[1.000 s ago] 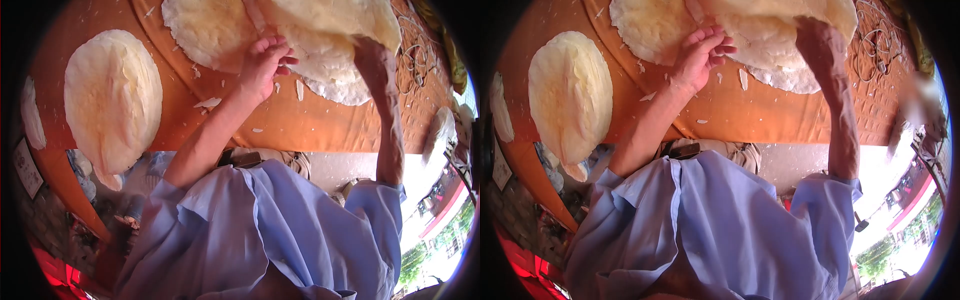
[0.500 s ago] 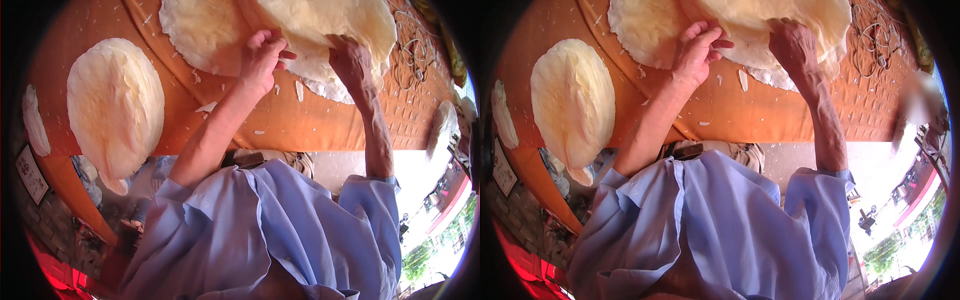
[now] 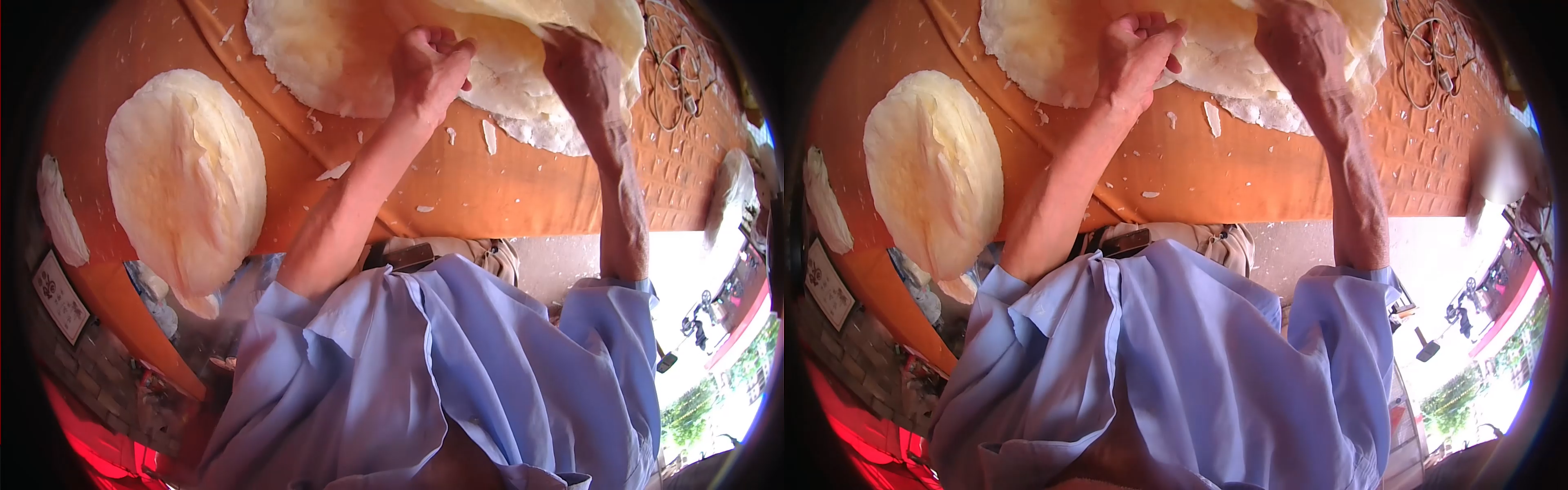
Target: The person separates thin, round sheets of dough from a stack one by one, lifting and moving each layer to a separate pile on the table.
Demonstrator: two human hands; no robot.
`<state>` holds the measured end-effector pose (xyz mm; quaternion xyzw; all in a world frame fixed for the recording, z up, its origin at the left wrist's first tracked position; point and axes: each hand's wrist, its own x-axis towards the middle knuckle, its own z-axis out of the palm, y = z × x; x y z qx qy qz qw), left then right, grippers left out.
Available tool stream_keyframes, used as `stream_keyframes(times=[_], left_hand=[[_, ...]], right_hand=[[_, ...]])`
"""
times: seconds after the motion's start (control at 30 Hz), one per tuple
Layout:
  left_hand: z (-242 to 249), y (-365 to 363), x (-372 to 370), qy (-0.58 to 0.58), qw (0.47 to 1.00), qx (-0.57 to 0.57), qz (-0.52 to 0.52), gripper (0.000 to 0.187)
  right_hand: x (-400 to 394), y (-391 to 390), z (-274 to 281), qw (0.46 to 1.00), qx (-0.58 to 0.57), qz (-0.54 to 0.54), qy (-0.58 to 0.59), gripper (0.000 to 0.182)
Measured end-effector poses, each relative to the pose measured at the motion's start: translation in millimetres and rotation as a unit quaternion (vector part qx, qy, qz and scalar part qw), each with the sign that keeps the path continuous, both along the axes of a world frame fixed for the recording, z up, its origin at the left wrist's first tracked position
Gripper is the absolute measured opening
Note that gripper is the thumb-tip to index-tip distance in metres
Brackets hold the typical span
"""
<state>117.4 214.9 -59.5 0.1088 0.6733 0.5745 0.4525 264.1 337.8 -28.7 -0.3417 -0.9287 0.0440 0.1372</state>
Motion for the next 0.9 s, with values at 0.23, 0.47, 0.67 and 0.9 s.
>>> stream_keyframes(times=[0.23, 0.47, 0.67, 0.9], left_hand=[[5, -1, -11, -0.13, 0.991, -0.019, 0.001, 0.006], [18, 9, -17, -0.215, 0.976, 0.026, -0.006, 0.008], [3, 17, -13, -0.344, 0.928, 0.145, 0.005, 0.017], [8, -9, -23, -0.296, 0.945, 0.122, -0.072, 0.027]], right_hand=[[4, 15, 18, 0.998, 0.046, -0.032, -0.018, 0.019], [4, -19, 7, 0.995, -0.077, 0.008, -0.059, 0.029], [-5, -41, 2, 0.999, 0.004, 0.027, 0.031, 0.041], [6, 30, 16, 0.985, -0.019, -0.106, -0.133, 0.02]])
